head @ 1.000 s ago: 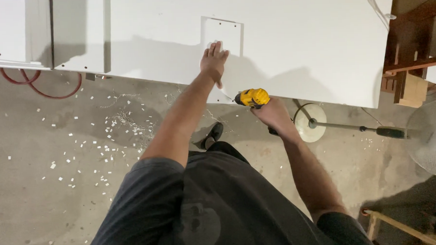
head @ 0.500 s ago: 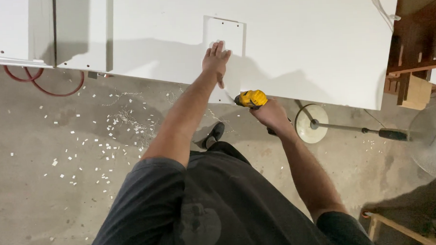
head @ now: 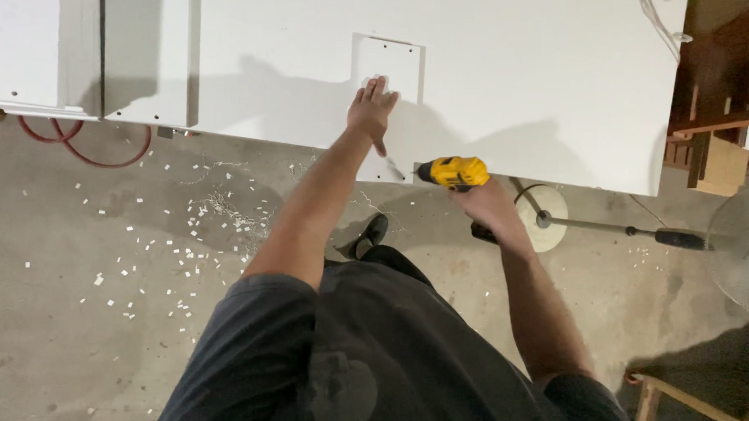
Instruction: Assembling wooden panels using a power drill to drive screws
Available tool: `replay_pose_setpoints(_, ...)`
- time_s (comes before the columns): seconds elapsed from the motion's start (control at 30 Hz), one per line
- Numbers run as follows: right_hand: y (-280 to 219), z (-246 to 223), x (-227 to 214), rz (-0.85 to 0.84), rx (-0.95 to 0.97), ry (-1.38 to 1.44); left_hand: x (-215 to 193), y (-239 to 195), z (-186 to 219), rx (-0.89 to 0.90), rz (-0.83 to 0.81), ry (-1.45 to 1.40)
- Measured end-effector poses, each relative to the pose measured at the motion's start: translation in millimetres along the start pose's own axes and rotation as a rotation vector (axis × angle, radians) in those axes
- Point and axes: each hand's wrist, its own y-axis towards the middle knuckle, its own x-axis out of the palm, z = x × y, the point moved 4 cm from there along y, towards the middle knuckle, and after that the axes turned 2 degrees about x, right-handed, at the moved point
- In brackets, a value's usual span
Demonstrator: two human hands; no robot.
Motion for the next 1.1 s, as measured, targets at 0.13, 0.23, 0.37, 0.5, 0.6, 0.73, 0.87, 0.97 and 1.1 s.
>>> replay_pose_setpoints(0.13, 24, 48, -12, 0.143, -0.004, 0.282, -21, -51, -3, 0.061, 0.001, -0.015)
replay_pose_setpoints(0.23, 100, 110, 14, 0.4, -0.243, 0.514, 43, -69, -25, -0.003, 0.171, -0.117)
replay_pose_setpoints(0.37, 192, 143, 55, 0.545, -0.469, 1.029, 56, -147, -24, -0.234, 0.624, -0.65)
replay_pose_setpoints(0.5, 230, 140, 58, 0.582, -0.636, 1.158, 158, -103, -44, -0.491, 0.125, -1.531)
replay_pose_setpoints(0.6, 239, 131, 60, 0.611, -0.727, 1.207, 97, -124, -11, -0.41, 0.209, -1.769)
replay_pose_setpoints(0.73, 226, 127, 55, 0.585, -0.739, 1.139, 136, -122, -32, -0.336, 0.186, -1.842)
replay_pose_setpoints(0.87, 191, 156, 65, 0.669, -0.666, 0.976, 66, -168, -4, -0.209, 0.143, -1.859)
replay_pose_setpoints(0.97, 152, 171, 100, 0.63, -0.494, 0.993, 43, -201, 0, -0.145, 0.097, -1.783)
replay_pose_setpoints(1.1, 99, 71, 110, 0.03, -0.633, 1.382, 0, -234, 9, 0.016, -0.051, -1.648)
